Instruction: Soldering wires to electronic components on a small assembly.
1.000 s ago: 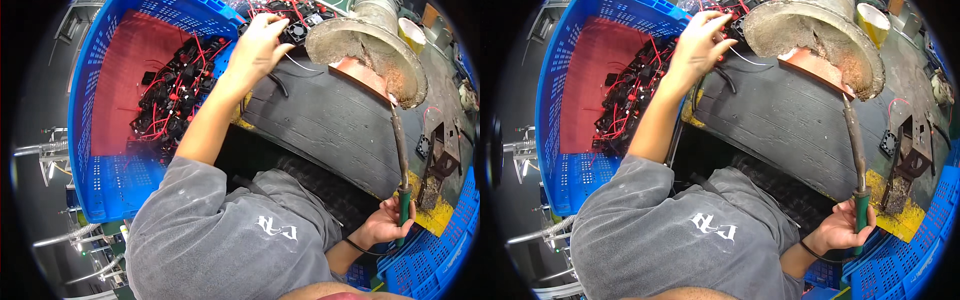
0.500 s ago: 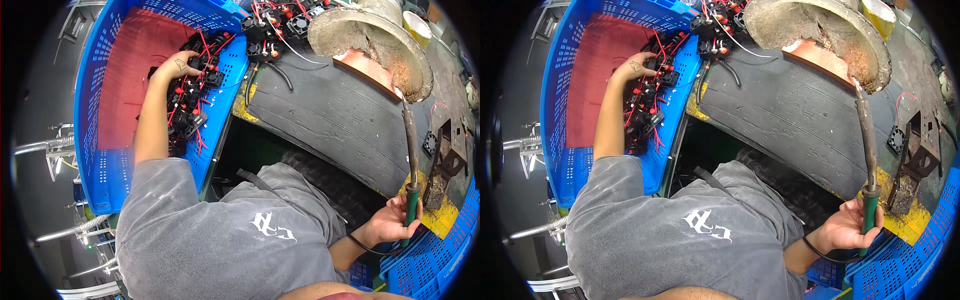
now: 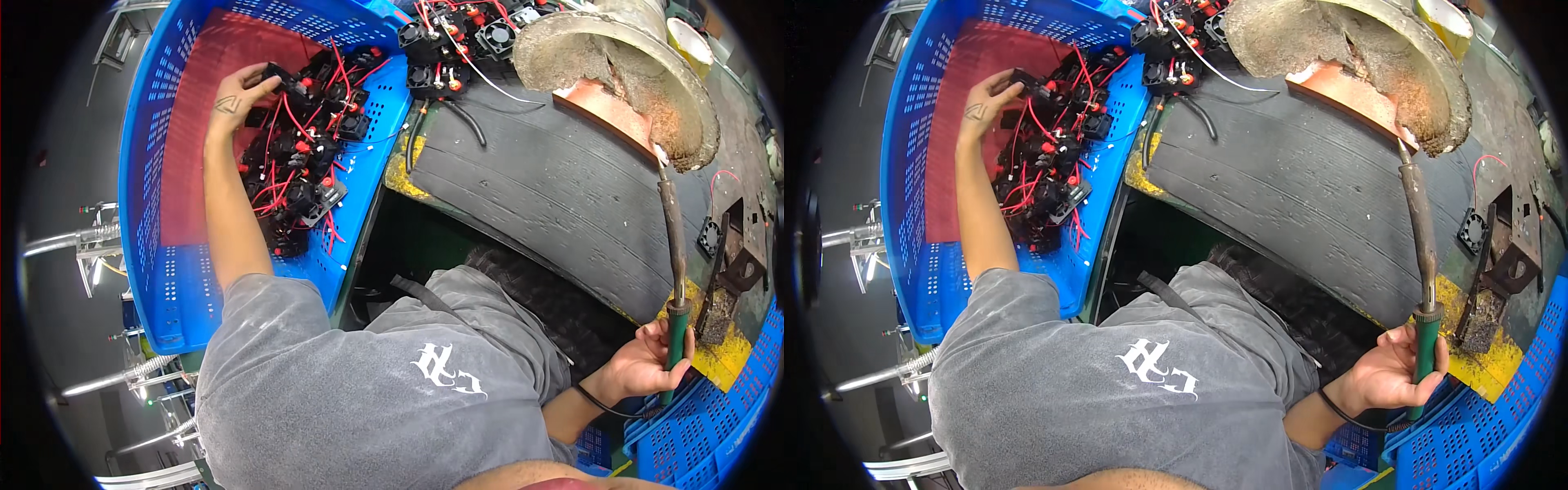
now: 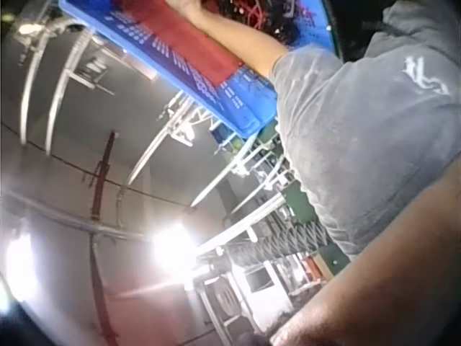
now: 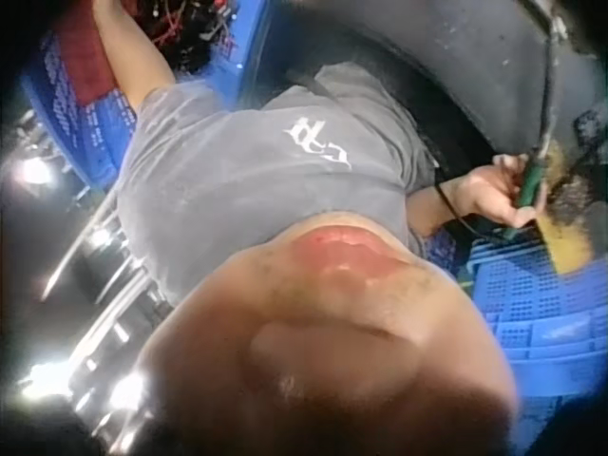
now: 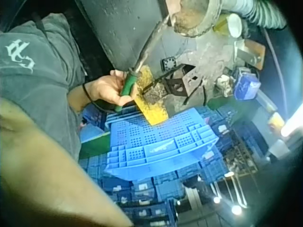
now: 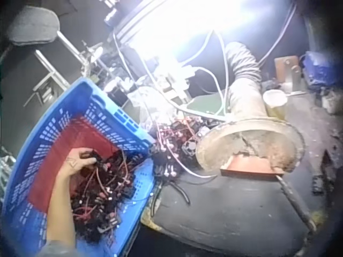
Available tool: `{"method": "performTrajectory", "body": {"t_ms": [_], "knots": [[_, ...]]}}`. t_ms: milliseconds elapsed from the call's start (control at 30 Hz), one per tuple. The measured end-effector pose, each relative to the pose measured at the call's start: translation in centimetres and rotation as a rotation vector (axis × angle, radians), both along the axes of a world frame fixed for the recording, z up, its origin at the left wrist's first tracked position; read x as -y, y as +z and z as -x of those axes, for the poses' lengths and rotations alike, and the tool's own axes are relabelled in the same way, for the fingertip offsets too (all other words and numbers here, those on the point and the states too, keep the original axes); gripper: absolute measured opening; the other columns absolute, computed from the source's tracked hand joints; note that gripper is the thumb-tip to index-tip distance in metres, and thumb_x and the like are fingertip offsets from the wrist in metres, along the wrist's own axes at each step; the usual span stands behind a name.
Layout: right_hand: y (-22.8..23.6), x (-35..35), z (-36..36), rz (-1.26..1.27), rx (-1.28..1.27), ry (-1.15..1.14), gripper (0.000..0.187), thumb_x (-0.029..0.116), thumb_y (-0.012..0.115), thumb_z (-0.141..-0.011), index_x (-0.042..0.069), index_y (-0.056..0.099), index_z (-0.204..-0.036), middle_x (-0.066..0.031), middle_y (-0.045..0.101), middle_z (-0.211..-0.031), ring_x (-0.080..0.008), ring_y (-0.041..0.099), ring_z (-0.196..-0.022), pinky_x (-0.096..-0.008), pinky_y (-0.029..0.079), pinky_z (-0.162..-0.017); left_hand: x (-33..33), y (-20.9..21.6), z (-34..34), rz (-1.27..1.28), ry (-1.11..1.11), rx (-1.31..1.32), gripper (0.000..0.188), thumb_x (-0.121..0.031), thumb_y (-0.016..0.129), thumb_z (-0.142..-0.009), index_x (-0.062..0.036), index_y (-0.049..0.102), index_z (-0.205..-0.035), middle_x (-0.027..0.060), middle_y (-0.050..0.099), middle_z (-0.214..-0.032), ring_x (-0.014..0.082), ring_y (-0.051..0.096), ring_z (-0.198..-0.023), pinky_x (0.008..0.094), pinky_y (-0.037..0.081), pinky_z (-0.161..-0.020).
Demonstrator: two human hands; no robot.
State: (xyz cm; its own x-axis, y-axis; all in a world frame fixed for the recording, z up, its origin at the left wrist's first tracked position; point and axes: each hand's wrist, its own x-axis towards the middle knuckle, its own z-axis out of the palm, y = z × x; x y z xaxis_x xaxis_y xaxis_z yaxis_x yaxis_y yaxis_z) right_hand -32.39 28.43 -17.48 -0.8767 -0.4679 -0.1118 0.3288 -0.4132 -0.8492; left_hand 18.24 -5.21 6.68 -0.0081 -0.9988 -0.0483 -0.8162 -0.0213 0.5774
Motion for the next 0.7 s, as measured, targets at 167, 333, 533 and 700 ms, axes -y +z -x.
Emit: {"method": "performTrajectory", "body": {"t_ms": [167,333,533,700], "knots": [[0.0,-0.1,0.1,-0.015,-0.002,-0.017,0.057,0.052,0.046,-0.091,0.002,0.062,-0.114,-0.0149,0.068,-0.083,-0.0198,0.059,-0.066,-0.0266,0.039,-0.053,-1.9,0.8,2.2,0.182,-0.183,-0.262,0.051,-0.006,0.069,-0.086,0.0039,0.052,-0.132,0.0147,0.061,-0.124,0.0206,0.060,-0.113,0.0326,0.050,-0.097],[-0.2,-0.6,0.3,-0.013,0.017,-0.010,0.057,0.051,0.046,-0.092,0.002,0.062,-0.115,-0.0156,0.068,-0.084,-0.0203,0.059,-0.066,-0.0274,0.040,-0.053,-4.9,-0.7,8.3,0.179,-0.426,-0.587,0.056,-0.002,0.069,-0.083,0.0054,0.048,-0.135,0.0141,0.057,-0.129,0.0239,0.057,-0.116,0.0375,0.046,-0.101],[0.9,0.3,-0.4,0.039,0.082,-0.010,0.053,0.049,0.045,-0.093,0.004,0.063,-0.115,-0.0155,0.068,-0.082,-0.0202,0.056,-0.061,-0.0287,0.040,-0.052,-8.9,-2.9,17.1,-0.022,-0.645,-0.568,0.060,-0.002,0.073,-0.072,0.0033,0.051,-0.128,0.0115,0.056,-0.122,0.0195,0.054,-0.115,0.0327,0.042,-0.101],[1.8,0.2,-0.5,-0.006,0.065,-0.087,0.051,0.048,0.043,-0.094,0.005,0.063,-0.114,-0.0135,0.068,-0.080,-0.0189,0.058,-0.058,-0.0270,0.040,-0.050,-9.7,-6.5,23.6,-0.011,-0.897,-0.461,0.045,0.007,0.064,-0.071,-0.0009,0.061,-0.115,0.0108,0.053,-0.114,0.0192,0.055,-0.109,0.0319,0.043,-0.099]]}}
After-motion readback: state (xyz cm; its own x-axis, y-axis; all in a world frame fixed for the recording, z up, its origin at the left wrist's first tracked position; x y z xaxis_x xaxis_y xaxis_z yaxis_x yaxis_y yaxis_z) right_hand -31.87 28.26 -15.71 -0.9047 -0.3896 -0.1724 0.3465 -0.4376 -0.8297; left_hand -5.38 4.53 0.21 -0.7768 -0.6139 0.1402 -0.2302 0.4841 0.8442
